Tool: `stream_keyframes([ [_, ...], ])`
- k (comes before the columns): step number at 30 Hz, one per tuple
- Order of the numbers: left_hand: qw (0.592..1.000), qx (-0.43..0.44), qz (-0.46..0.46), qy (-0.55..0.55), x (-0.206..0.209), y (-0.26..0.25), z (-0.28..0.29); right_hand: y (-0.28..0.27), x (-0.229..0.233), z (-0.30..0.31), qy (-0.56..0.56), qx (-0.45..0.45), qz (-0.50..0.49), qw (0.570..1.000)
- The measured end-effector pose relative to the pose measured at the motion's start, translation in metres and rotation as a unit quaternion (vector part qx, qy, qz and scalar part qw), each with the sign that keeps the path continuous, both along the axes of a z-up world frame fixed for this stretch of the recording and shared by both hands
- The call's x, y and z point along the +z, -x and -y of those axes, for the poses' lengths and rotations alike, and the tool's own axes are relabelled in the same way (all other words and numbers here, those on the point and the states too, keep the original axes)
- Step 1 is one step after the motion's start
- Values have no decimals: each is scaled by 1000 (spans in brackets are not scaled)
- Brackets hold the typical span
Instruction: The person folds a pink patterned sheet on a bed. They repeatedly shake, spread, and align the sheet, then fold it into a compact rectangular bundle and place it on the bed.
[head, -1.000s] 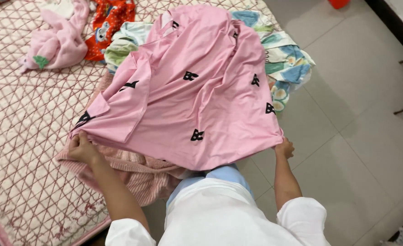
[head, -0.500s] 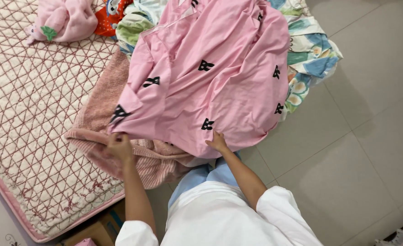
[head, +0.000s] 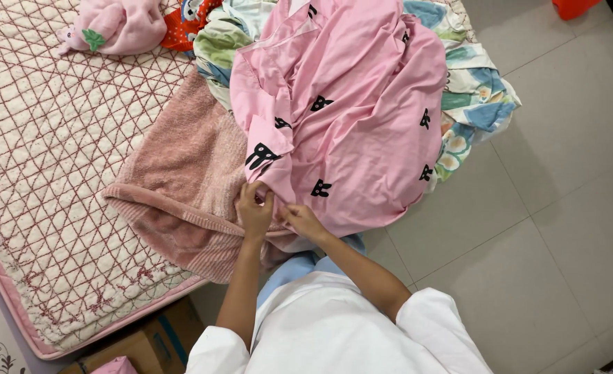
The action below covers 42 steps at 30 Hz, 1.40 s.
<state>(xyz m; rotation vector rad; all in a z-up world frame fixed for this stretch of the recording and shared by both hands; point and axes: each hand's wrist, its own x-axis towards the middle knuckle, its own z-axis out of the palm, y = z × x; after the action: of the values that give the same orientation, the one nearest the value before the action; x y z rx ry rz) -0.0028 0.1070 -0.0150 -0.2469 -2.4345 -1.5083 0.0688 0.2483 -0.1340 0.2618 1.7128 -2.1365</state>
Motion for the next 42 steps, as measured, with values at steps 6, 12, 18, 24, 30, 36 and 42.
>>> stream_keyframes([
  [6,994,-79,50,-55,-22,-15,-21,40,68,-18,112,-170,-33,979],
  [12,952,-44,194,-233,-60,-12,-26,46,81,-16,163,-191,-50,967],
  [18,926,-48,255,-273,-47,5,-19,46,73,-15,-172,-181,-120,961],
  [24,989,-55,114,-74,-8,9,-17,76,122,-49,-459,-110,-243,847],
  [30,969,-77,198,-127,34,33,-34,88,173,-69,-368,-189,-374,830],
  [36,916,-136,277,-256,17,25,-44,79,137,-45,246,-313,-68,915],
  [42,868,-18,381,-318,12,41,-15,107,41,-103,14,-363,88,928],
])
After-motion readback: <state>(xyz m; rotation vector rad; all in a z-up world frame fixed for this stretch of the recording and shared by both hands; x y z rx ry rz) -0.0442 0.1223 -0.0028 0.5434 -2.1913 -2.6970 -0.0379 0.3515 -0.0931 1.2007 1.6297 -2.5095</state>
